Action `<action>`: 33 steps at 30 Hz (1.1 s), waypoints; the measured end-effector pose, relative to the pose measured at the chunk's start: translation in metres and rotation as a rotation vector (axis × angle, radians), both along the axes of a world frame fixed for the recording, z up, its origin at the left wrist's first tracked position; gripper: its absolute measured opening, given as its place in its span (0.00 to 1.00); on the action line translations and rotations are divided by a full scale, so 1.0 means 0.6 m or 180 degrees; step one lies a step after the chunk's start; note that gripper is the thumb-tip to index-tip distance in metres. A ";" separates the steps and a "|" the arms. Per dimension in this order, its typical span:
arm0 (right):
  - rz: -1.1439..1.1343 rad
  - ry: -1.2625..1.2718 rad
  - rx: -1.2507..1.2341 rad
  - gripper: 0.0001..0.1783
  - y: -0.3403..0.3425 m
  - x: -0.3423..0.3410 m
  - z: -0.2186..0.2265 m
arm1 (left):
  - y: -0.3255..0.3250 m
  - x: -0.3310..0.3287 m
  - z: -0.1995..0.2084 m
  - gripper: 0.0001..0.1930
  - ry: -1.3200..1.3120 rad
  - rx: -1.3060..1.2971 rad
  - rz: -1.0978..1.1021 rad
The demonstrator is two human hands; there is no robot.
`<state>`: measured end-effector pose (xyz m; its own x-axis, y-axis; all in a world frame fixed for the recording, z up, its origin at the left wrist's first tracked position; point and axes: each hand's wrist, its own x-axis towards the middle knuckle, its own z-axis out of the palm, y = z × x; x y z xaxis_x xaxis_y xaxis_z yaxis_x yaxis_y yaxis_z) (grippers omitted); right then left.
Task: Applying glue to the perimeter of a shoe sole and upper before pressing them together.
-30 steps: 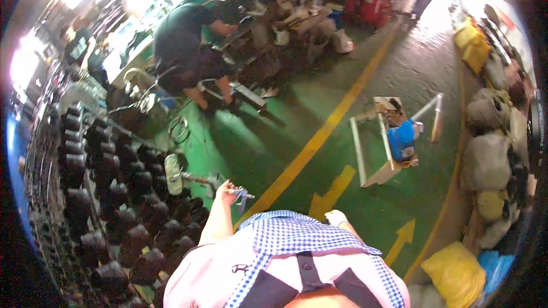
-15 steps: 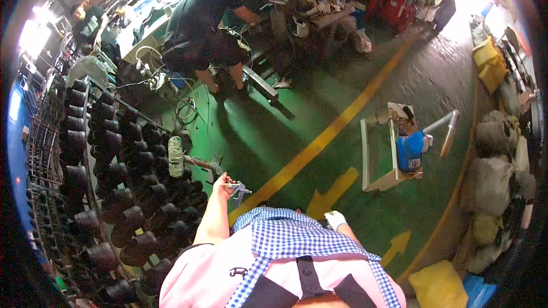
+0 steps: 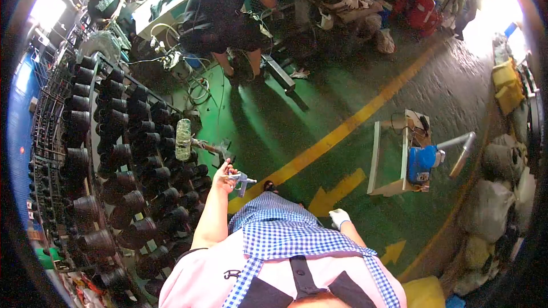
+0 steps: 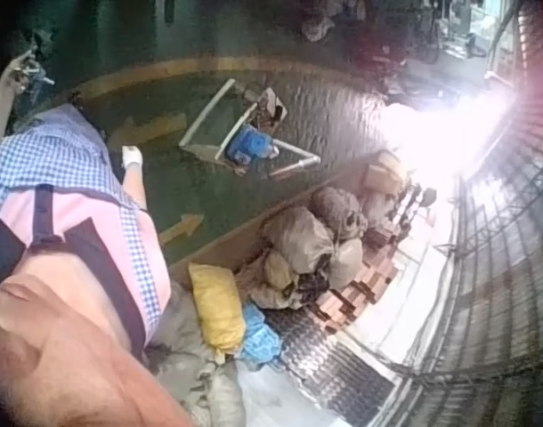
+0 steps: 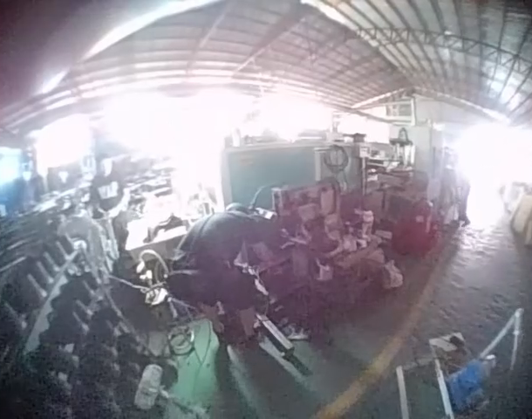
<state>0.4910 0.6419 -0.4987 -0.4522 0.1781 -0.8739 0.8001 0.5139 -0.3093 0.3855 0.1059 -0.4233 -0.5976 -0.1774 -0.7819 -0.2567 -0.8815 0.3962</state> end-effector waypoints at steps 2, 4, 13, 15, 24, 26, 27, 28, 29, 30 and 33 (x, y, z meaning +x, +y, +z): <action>0.0068 0.0195 -0.0037 0.24 -0.016 -0.033 0.002 | -0.020 -0.013 0.000 0.08 0.0100 0.0115 -0.0007; 0.0058 0.0135 -0.0006 0.24 -0.041 -0.069 0.003 | -0.041 -0.029 -0.001 0.08 0.0011 0.0079 0.0147; 0.0764 0.0564 -0.0245 0.23 -0.173 -0.242 0.029 | -0.108 -0.084 0.035 0.12 0.0169 0.0360 0.0279; 0.0684 0.0449 -0.0268 0.23 -0.205 -0.271 0.037 | -0.117 -0.085 0.047 0.12 0.0273 0.0322 0.0113; 0.1447 0.0799 0.0200 0.21 -0.241 -0.345 0.046 | -0.124 -0.091 0.074 0.13 0.0232 0.0429 0.0276; 0.1683 0.0818 0.0299 0.21 -0.227 -0.367 0.038 | -0.122 -0.095 0.072 0.12 0.0181 0.0429 0.0390; 0.1798 0.0718 0.0409 0.22 -0.218 -0.376 0.034 | -0.121 -0.096 0.070 0.12 0.0122 0.0371 0.0427; 0.1785 0.0613 0.0442 0.22 -0.213 -0.390 0.028 | -0.121 -0.099 0.068 0.12 0.0191 0.0368 0.0384; 0.1817 0.0645 0.0412 0.22 -0.205 -0.402 0.025 | -0.120 -0.099 0.065 0.12 0.0230 0.0333 0.0433; 0.1855 0.0610 0.0416 0.22 -0.200 -0.423 0.021 | -0.118 -0.102 0.062 0.12 0.0229 0.0340 0.0401; 0.1851 0.0732 0.0207 0.23 -0.198 -0.489 0.015 | -0.113 -0.111 0.055 0.12 -0.0059 0.0162 0.0514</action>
